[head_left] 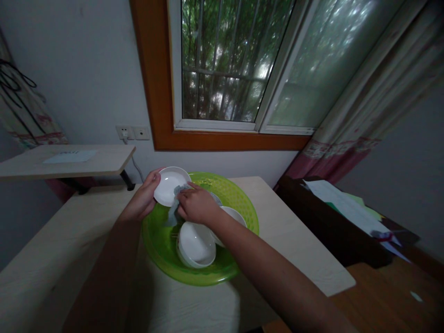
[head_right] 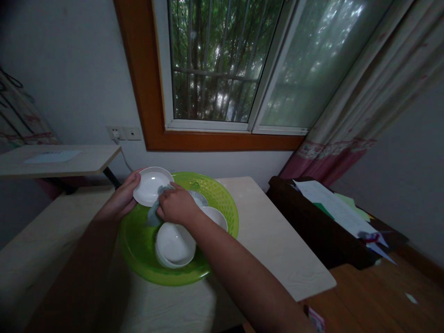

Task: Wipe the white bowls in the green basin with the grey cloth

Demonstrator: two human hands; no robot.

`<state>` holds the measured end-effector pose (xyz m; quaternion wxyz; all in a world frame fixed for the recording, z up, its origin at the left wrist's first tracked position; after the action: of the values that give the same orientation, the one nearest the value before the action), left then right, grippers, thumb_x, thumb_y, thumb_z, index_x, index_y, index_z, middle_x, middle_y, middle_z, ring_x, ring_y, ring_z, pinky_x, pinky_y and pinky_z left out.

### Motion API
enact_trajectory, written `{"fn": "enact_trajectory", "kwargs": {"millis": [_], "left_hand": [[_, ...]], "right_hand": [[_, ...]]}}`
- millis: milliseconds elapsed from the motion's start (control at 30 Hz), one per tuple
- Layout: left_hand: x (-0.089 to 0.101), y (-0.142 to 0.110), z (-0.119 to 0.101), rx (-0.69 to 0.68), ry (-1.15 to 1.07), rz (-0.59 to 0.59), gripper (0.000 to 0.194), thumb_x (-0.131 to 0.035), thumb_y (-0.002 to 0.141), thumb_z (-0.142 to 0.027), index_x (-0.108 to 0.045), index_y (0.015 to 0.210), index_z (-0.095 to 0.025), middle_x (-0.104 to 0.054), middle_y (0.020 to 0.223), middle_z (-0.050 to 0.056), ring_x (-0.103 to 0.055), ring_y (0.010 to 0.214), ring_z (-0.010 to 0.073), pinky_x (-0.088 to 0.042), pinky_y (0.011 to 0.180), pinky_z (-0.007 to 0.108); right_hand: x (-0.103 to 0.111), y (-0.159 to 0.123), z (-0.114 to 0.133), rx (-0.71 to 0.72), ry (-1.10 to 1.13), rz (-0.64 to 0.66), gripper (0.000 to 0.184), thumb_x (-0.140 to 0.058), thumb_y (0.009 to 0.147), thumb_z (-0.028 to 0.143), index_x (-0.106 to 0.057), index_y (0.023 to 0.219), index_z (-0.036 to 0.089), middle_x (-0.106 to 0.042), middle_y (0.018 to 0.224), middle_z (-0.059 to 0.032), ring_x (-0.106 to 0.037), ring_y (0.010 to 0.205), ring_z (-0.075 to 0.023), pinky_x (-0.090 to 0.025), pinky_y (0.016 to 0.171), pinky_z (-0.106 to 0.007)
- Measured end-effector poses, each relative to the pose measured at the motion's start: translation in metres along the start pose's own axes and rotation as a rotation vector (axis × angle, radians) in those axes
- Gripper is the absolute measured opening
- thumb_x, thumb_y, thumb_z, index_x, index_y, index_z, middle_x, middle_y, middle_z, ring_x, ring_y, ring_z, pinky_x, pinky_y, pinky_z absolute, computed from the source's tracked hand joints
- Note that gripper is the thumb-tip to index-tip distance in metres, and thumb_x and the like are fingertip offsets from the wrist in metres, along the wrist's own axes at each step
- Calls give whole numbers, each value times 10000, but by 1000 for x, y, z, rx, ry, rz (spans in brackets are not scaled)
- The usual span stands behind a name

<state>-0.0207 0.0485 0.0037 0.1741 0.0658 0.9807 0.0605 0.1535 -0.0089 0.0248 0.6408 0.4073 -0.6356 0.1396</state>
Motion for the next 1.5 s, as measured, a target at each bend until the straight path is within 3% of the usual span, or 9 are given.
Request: {"fn": "enact_trajectory", "kwargs": {"millis": [167, 300, 400, 567, 700, 900, 1133, 1333, 1500], "left_hand": [[1, 1, 2, -5, -1, -7, 492, -697, 892, -497, -598, 1300, -242, -676, 1115, 47, -648, 934, 162, -522, 741, 215], [1, 1, 1, -10, 10, -11, 460, -676, 909, -481, -604, 1292, -237, -678, 1096, 46, -632, 890, 149, -504, 711, 201], [-1, 0, -2, -15, 17, -29, 457, -677, 907, -484, -613, 1280, -227, -678, 1086, 49, -626, 875, 148, -491, 691, 197], [-2, -2, -3, -12, 9, -32, 487, -688, 892, -509, -606, 1280, -227, -674, 1072, 47, -633, 892, 161, -506, 710, 215], [-1, 0, -1, -22, 7, -26, 473, -679, 900, -503, -604, 1280, -232, -672, 1100, 52, -634, 917, 161, -498, 700, 202], [-1, 0, 1, -4, 7, 5, 501, -672, 905, -501, -583, 1323, -240, -669, 1160, 68, -646, 948, 181, -520, 717, 225], [2, 1, 2, 0, 15, 0, 489, -676, 904, -510, -594, 1315, -255, -673, 1151, 55, -641, 941, 166, -513, 723, 214], [2, 1, 0, -3, -2, -20, 500, -706, 877, -525, -602, 1279, -247, -679, 1121, 46, -647, 937, 165, -515, 738, 218], [0, -1, -1, -2, -2, -27, 495, -693, 889, -525, -592, 1282, -241, -682, 1099, 50, -654, 926, 171, -524, 744, 235]], "right_hand": [[2, 1, 0, -43, -35, -39, 256, -585, 943, 303, -709, 1016, 91, -758, 1045, -167, -676, 1104, -275, -275, 1239, -451], [-9, 1, 8, 36, 32, -18, 223, -580, 948, 270, -694, 1037, 101, -757, 1052, -148, -700, 1017, -254, -369, 1182, -416], [-14, 1, 15, 98, 121, -32, 287, -526, 993, 252, -644, 1210, 107, -745, 1154, -147, -700, 1049, -239, -459, 1095, -387], [-15, 1, 19, 107, 189, -55, 395, -467, 1041, 255, -523, 1413, 133, -700, 1300, -151, -673, 1166, -221, -480, 1074, -362], [-11, 2, 14, 65, 140, 3, 336, -529, 1006, 265, -608, 1308, 141, -747, 1176, -133, -704, 1075, -233, -474, 1080, -380], [2, 1, -2, -17, -21, 45, 227, -576, 961, 287, -708, 1032, 116, -766, 1036, -139, -716, 974, -235, -338, 1209, -416], [-2, 0, 4, 18, 20, 23, 219, -586, 958, 259, -697, 1062, 102, -763, 1059, -144, -716, 1007, -238, -347, 1207, -408], [-10, -1, 15, 120, 155, -22, 373, -466, 1051, 257, -559, 1394, 144, -693, 1354, -110, -678, 1198, -199, -386, 1184, -338], [-8, -1, 7, 66, 110, 11, 283, -527, 1014, 249, -648, 1243, 136, -750, 1217, -123, -723, 1077, -214, -371, 1201, -391]]}}
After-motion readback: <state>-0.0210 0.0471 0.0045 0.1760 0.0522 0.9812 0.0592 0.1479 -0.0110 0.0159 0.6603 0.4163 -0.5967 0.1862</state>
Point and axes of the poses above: each hand's wrist, its own y-axis towards the middle knuckle, its own x-axis out of the back of the hand, z = x × y, the point moved 3 cm from there along y, towards the middle knuckle
